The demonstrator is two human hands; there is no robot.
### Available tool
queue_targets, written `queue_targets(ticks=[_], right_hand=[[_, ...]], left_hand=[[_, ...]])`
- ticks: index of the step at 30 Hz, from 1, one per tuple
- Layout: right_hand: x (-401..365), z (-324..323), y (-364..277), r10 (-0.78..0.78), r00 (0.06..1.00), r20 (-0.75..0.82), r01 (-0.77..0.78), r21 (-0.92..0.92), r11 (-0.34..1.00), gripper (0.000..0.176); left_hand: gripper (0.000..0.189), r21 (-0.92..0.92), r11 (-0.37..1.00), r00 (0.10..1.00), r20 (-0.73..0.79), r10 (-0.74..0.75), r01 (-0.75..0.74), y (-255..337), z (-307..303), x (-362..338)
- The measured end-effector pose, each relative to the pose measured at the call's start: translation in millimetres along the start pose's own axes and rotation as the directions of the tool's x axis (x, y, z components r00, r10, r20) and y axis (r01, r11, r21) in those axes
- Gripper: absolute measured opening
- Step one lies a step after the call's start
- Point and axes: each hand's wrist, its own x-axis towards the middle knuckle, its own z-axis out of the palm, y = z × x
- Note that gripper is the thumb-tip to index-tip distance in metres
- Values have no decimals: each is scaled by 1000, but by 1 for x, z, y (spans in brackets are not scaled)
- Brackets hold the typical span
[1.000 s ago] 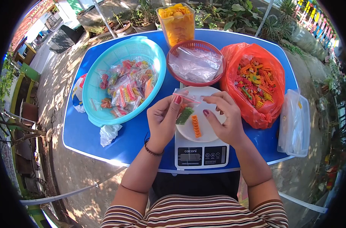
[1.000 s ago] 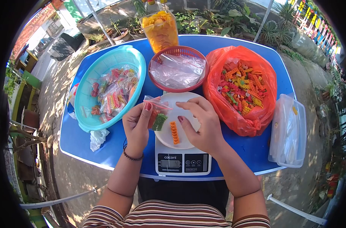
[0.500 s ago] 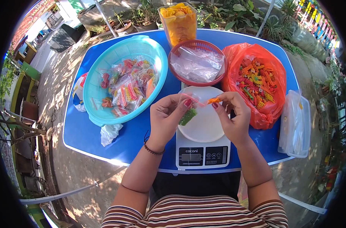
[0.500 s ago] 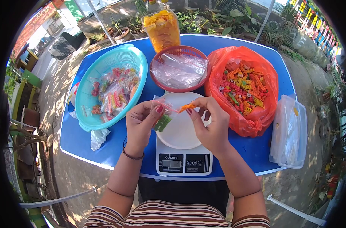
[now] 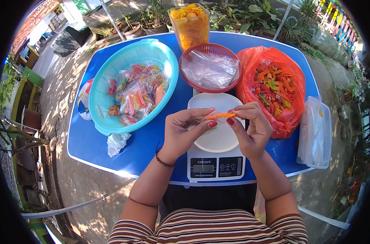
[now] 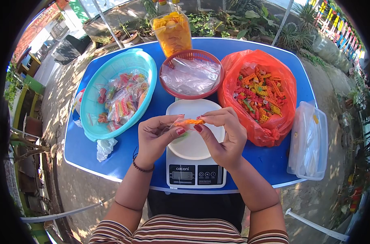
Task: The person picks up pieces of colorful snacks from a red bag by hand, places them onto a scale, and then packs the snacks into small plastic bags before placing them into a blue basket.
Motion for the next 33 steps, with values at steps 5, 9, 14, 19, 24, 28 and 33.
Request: queue_targets(ticks=[5, 9, 14, 19, 24, 28, 33], right_hand=[[2, -1, -1, -26, 998, 64, 30, -57, 998, 15], [-2, 5, -10, 79, 997, 5, -79, 29, 996, 16], [4, 3, -9, -41, 989, 142, 52, -75, 996, 15], [7, 5, -18, 24, 986, 164, -9, -90, 996, 17], [5, 1, -13, 45, 980, 192, -20, -128, 992, 17], [3, 2, -7, 34, 975, 218, -9, -115, 993, 19], [0, 4, -14, 51, 962, 267, 16, -242, 970, 19]], left_hand=[[28, -80, 997, 998, 68, -15, 21, 2, 2, -2], [28, -61, 997, 996, 82, -45, 50, 1, -1, -2], [27, -66, 995, 996, 57, -67, 71, 0, -1, -2], [26, -35, 998, 998, 25, -57, 58, -3, -2, -2], [25, 1, 1000, 1000, 10, -16, 16, -3, 2, -1], [25, 24, 1000, 1000, 6, -11, 11, -5, -2, -1], [25, -44, 999, 999, 38, -20, 22, -5, -1, -1]])
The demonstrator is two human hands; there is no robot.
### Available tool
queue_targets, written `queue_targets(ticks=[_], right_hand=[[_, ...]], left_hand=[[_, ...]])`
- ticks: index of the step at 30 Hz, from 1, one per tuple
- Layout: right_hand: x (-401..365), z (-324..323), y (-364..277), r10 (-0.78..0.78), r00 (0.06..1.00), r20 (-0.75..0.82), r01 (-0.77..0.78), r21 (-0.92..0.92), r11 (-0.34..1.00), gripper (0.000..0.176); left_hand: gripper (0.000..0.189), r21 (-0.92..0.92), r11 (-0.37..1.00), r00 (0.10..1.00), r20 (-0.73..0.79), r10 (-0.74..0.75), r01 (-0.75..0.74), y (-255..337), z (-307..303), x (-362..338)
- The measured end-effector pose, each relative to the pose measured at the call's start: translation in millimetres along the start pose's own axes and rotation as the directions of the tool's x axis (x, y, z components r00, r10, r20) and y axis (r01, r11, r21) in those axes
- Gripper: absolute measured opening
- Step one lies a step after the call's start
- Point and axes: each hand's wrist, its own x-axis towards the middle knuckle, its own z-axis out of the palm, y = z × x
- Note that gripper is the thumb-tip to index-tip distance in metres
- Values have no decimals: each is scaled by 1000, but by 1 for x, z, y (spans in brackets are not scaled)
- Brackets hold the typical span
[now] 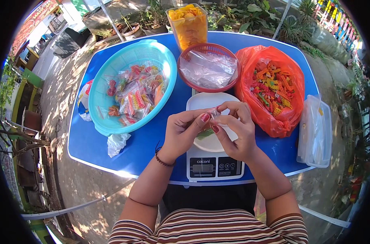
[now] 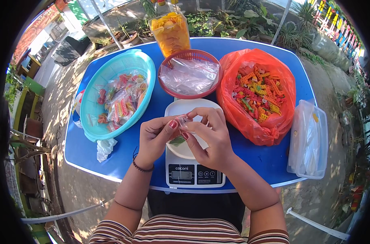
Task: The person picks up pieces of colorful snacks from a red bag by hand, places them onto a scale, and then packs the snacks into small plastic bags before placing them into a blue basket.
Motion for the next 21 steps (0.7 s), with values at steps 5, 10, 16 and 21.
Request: queue_targets(ticks=[5, 10, 16, 21], right_hand=[[7, -9, -1, -143, 989, 31, 146, -249, 957, 20], [4, 5, 0, 47, 981, -189, -15, 168, 986, 18], [1, 4, 8, 49, 994, -100, -27, 208, 978, 12], [1, 2, 8, 47, 977, -208, 8, 255, 967, 8]], left_hand=[[27, -26, 999, 999, -5, 32, -32, 2, 2, 1], [25, 12, 997, 996, -53, 78, -77, 8, 1, 0], [22, -11, 989, 989, -39, 144, -144, 6, 3, 0], [20, 182, 958, 973, -15, 229, -223, 3, 3, -1]])
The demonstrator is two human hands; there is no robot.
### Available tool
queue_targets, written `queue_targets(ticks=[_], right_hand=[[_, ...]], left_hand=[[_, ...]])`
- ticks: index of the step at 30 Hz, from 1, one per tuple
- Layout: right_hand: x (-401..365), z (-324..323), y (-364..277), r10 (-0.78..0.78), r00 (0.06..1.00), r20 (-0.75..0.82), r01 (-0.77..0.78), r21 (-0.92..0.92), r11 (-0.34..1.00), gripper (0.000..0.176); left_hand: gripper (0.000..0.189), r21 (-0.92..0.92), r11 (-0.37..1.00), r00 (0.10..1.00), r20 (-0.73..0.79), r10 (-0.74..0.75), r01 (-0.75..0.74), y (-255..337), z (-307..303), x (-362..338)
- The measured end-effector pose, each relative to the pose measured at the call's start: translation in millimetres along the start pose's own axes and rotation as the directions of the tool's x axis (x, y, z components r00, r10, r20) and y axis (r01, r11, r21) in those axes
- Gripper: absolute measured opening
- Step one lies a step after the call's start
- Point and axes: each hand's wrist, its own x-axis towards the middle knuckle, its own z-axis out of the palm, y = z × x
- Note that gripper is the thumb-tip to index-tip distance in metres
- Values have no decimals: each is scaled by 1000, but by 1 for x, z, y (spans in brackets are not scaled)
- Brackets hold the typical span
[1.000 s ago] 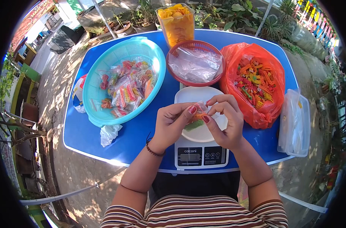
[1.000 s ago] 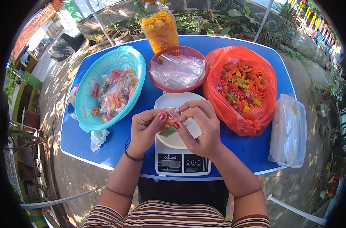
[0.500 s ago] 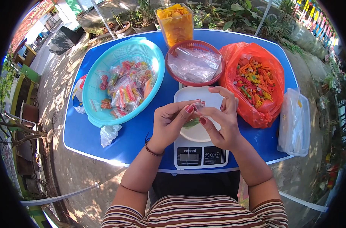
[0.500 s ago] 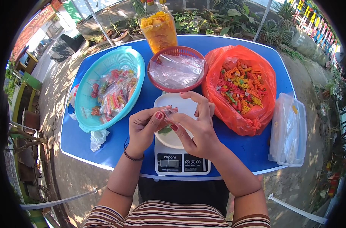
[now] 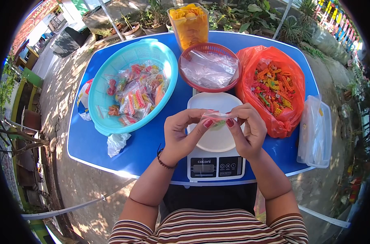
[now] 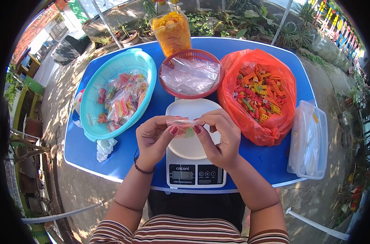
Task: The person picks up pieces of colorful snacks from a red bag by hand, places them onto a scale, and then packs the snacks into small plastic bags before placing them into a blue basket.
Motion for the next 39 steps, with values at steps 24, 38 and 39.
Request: queue_targets(ticks=[24, 38, 39], right_hand=[[2, -1, -6, -39, 996, 85, 45, -65, 997, 7], [5, 1, -8, -85, 994, 73, 94, -142, 985, 8], [6, 1, -8, -69, 994, 79, 79, -134, 988, 7]], left_hand=[[10, 270, 962, 995, 103, 11, -38, 5, 6, -2], [10, 362, 921, 989, 53, 135, -145, 10, 6, 0], [10, 357, 923, 989, 32, 144, -146, 10, 5, 0]])
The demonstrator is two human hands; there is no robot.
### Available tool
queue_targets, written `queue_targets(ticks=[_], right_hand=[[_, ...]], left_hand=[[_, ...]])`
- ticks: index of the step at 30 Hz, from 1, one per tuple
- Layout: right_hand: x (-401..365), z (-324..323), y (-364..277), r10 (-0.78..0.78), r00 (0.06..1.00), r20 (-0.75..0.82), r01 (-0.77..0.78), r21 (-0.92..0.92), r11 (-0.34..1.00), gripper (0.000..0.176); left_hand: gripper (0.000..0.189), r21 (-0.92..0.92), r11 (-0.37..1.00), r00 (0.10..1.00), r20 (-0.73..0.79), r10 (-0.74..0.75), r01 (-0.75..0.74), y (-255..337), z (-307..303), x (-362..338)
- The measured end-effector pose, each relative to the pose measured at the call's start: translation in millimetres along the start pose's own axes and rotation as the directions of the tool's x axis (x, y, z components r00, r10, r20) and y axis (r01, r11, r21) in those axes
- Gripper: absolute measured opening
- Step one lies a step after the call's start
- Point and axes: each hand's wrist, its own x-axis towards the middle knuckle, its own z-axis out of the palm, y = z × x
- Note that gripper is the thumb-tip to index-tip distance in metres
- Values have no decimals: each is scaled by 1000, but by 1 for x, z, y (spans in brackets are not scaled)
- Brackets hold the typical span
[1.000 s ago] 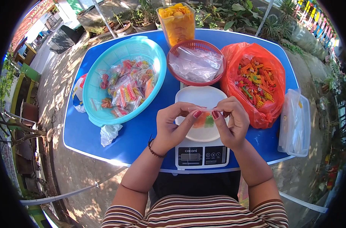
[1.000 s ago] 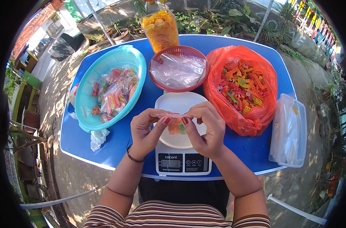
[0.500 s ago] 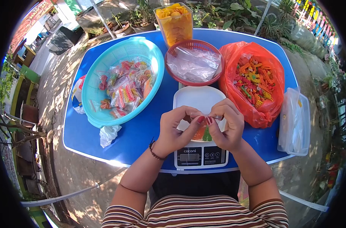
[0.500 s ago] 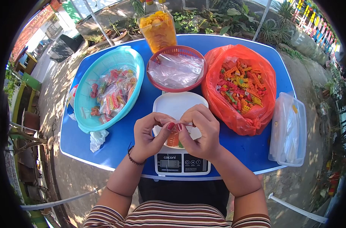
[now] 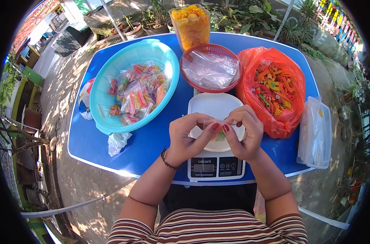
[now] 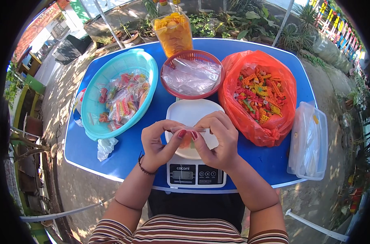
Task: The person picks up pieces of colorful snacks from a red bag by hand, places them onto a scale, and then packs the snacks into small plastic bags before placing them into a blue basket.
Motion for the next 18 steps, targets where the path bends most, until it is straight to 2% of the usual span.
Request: queue_targets(ticks=[3, 5, 8, 9, 13, 16, 18], right_hand=[[1, -3, 0, 59, 998, 31, -61, 68, 996, 7], [-5, -2, 4, 117, 991, 64, -126, 161, 979, 10], [-8, 2, 4, 388, 920, 56, -372, 436, 820, 9], [-8, 2, 9, 427, 901, 76, -410, 471, 781, 13], [-2, 5, 15, 467, 880, 88, -446, 492, 748, 12], [6, 4, 8, 455, 881, 128, -455, 490, 743, 15], [13, 5, 2, 443, 885, 142, -452, 486, 748, 18]], left_hand=[[12, -84, 995, 998, -1, -62, 61, -1, -2, 2], [17, -81, 996, 999, 33, -35, 38, -10, -4, 1], [29, -150, 988, 995, 102, -9, 25, -16, -7, 6], [34, -185, 982, 992, 127, -1, 25, -15, -6, 7], [34, -190, 965, 977, 141, -157, 183, -17, -6, 3], [38, -240, 944, 974, 70, -217, 227, -18, -7, 6], [42, -212, 949, 972, 83, -219, 232, -16, -13, 7]])
